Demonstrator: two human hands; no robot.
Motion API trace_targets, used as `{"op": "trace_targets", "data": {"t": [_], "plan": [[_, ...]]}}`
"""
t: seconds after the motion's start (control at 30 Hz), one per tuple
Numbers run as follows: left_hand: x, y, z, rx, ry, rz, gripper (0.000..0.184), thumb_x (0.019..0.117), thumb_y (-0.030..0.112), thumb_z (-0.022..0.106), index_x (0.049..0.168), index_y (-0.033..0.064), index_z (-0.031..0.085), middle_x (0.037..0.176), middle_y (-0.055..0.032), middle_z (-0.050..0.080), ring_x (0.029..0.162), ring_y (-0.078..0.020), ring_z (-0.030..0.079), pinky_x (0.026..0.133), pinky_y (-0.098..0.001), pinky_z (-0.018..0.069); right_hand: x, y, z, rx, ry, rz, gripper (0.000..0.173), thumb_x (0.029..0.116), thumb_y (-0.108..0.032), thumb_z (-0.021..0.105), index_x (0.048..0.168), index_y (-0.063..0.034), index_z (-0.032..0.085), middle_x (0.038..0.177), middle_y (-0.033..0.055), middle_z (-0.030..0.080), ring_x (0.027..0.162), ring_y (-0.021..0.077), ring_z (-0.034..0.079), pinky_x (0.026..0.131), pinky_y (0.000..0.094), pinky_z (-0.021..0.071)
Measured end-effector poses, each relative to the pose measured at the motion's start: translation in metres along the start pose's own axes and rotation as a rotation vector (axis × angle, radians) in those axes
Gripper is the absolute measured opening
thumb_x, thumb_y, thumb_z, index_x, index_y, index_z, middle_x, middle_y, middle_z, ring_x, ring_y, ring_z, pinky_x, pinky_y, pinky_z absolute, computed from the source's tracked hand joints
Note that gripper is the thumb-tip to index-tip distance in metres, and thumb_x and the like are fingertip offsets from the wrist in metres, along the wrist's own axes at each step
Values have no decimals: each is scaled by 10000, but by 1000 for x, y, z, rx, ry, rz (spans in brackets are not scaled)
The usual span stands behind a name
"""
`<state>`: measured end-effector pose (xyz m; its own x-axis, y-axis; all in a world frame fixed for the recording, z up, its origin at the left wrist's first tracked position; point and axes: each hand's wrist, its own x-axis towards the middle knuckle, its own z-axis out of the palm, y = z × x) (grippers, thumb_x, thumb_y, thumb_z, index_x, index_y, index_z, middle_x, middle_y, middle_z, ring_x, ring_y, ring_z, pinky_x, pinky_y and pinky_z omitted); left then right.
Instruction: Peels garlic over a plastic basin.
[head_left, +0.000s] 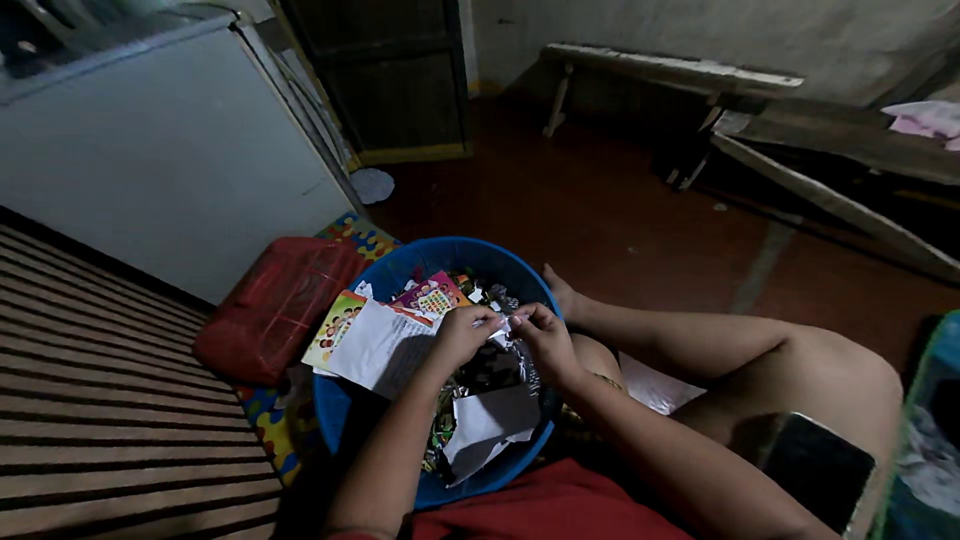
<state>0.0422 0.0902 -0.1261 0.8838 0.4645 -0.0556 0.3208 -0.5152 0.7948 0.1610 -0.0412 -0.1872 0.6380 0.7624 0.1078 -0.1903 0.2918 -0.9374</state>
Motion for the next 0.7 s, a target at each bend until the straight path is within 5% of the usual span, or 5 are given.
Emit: {"op": "trace_targets", "data": {"t": [0.37,0.53,0.63,0.7], "plan": [[2,-3,4,-211,-16,-25,210,997,197,656,1032,1,724,987,-46,698,876,-63,651,846,-280,555,-3,1,2,60,39,-84,33,954,-12,612,952,-31,638,856,12,673,759,91,644,744,275,568],[2,-19,-11,-260,128,-82,212,1006,177,640,1062,-16,707,997,-76,688,881,-98,644,844,-308,551,2,-2,-8,64,127,-107,60,968,-1,564,949,-28,615,825,-4,652,738,83,627,733,279,560],[0,-13,-21,-318,173,-62,177,1001,154,647,1030,-10,708,968,-46,690,861,-65,645,827,-276,553,0,-5,-2,-303,-40,-37,135,974,-54,602,1057,39,656,939,68,669,804,100,650,767,277,571],[1,-11,-21,-231,156,-55,193,1000,174,655,1039,-3,723,1002,-66,707,918,-93,658,879,-309,549,2,-9,2,-559,-197,76,307,982,-127,633,1250,23,652,1211,169,647,1037,192,656,909,332,555]]}}
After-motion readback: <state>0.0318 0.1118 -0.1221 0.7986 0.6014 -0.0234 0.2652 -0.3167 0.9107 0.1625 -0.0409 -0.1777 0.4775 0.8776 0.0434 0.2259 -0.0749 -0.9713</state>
